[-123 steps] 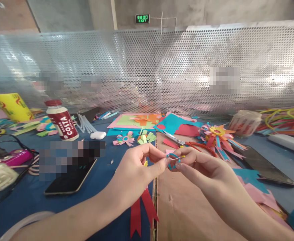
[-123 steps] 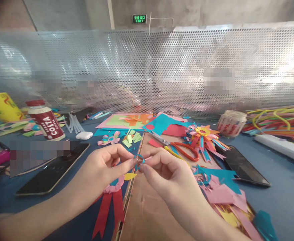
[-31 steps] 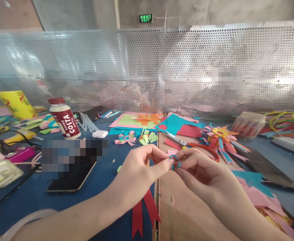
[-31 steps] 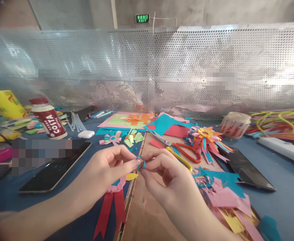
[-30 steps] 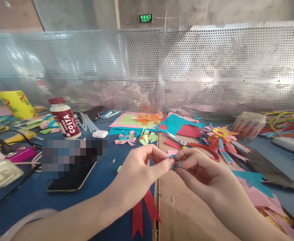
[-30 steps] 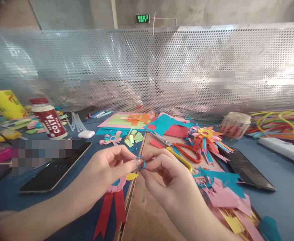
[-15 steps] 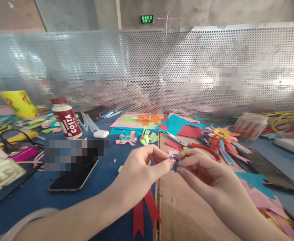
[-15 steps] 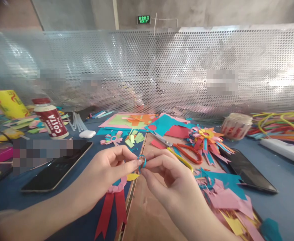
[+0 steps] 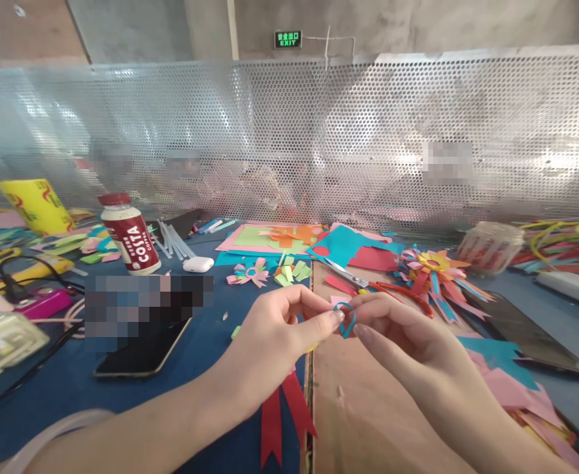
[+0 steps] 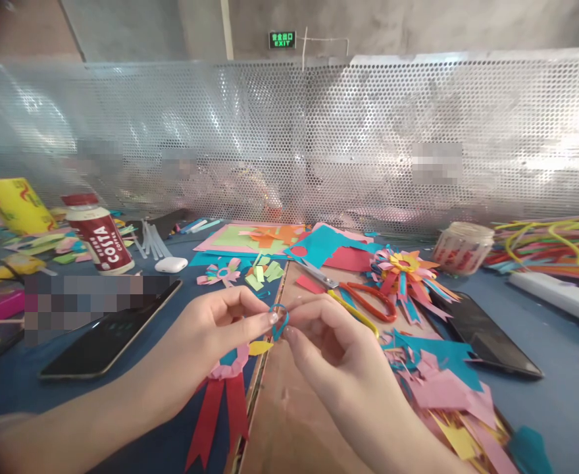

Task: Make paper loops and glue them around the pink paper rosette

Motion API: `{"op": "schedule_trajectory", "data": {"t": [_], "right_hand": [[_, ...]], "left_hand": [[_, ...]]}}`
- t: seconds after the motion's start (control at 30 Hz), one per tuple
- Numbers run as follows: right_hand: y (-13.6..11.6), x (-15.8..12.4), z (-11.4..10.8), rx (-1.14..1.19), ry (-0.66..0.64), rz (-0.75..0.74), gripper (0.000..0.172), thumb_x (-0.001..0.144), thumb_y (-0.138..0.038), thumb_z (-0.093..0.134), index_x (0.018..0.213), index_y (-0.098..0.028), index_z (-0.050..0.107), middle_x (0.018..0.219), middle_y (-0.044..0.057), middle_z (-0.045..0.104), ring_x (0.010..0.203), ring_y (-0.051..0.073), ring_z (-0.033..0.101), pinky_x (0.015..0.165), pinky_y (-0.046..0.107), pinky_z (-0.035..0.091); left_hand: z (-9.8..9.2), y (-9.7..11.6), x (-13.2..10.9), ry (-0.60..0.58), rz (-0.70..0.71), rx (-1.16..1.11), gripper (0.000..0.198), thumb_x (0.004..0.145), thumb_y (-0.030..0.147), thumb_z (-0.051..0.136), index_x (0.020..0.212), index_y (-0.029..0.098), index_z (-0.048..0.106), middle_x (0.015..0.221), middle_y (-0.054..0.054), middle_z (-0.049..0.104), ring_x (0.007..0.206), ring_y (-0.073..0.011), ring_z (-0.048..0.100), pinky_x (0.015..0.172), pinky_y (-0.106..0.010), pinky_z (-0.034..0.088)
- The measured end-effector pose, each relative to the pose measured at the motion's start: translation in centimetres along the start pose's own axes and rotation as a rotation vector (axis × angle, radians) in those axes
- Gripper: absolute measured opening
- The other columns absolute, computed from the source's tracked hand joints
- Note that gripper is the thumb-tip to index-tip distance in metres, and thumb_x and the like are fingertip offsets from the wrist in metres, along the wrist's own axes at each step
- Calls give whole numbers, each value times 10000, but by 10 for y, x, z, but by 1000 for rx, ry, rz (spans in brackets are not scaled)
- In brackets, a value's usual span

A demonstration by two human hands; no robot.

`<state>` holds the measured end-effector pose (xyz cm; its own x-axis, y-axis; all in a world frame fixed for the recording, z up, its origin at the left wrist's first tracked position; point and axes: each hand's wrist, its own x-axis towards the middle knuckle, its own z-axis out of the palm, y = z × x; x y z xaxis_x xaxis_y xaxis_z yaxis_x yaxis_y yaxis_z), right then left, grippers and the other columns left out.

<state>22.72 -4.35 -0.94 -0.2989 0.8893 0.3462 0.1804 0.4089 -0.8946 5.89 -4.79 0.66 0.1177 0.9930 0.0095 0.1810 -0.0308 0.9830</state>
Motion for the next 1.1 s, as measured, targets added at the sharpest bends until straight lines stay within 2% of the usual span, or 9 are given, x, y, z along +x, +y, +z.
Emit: {"op": "schedule_trajectory", "data": {"t": [0.17, 0.33, 0.5, 0.7, 0.97, 1.1], "right_hand": [[2, -1, -1, 35, 16, 33, 96, 832, -338, 536, 862, -258, 580, 844, -39, 599, 795, 85, 570, 689, 134, 466], [1, 4, 1, 110, -30, 110, 126, 812, -340, 558, 785, -218, 579, 791, -28, 602, 780, 97, 575, 701, 156, 472], [-2, 7, 3, 140, -18, 143, 177, 773, -343, 581, 683, -194, 547, 708, -25, 566, 712, 102, 567, 672, 171, 471], [-4, 6, 3, 126, -45, 159, 168, 746, -329, 586, 664, -189, 543, 726, -4, 576, 737, 120, 570, 708, 199, 473], [3, 4, 4, 94, -30, 66, 151, 770, -330, 586, 710, -197, 546, 793, 11, 560, 745, 132, 559, 683, 236, 481], [5, 4, 6, 96, -36, 28, 130, 783, -304, 584, 723, -199, 536, 791, 10, 565, 738, 129, 556, 673, 238, 476]], "left_hand": [[0, 2, 0, -4, -20, -12, 217, 735, 394, 630, 766, 180, 616, 734, 2, 608, 712, -131, 522, 645, -241, 384], [0, 2, 0, -6, -20, -3, 224, 734, 406, 630, 785, 189, 630, 751, -5, 636, 735, -144, 553, 643, -243, 391], [-1, -1, 1, -4, -11, 11, 253, 735, 443, 619, 799, 199, 639, 769, -9, 648, 746, -153, 561, 639, -247, 394], [-1, 2, 0, 2, -8, 7, 205, 742, 394, 623, 785, 194, 642, 755, -2, 653, 733, -144, 560, 639, -240, 395], [1, -1, 1, -38, -49, -107, 211, 752, 375, 618, 818, 175, 635, 786, -12, 662, 761, -138, 570, 672, -232, 386], [2, 0, 1, -51, -87, -149, 188, 744, 363, 629, 792, 182, 627, 727, 16, 640, 690, -106, 554, 601, -199, 364]]}}
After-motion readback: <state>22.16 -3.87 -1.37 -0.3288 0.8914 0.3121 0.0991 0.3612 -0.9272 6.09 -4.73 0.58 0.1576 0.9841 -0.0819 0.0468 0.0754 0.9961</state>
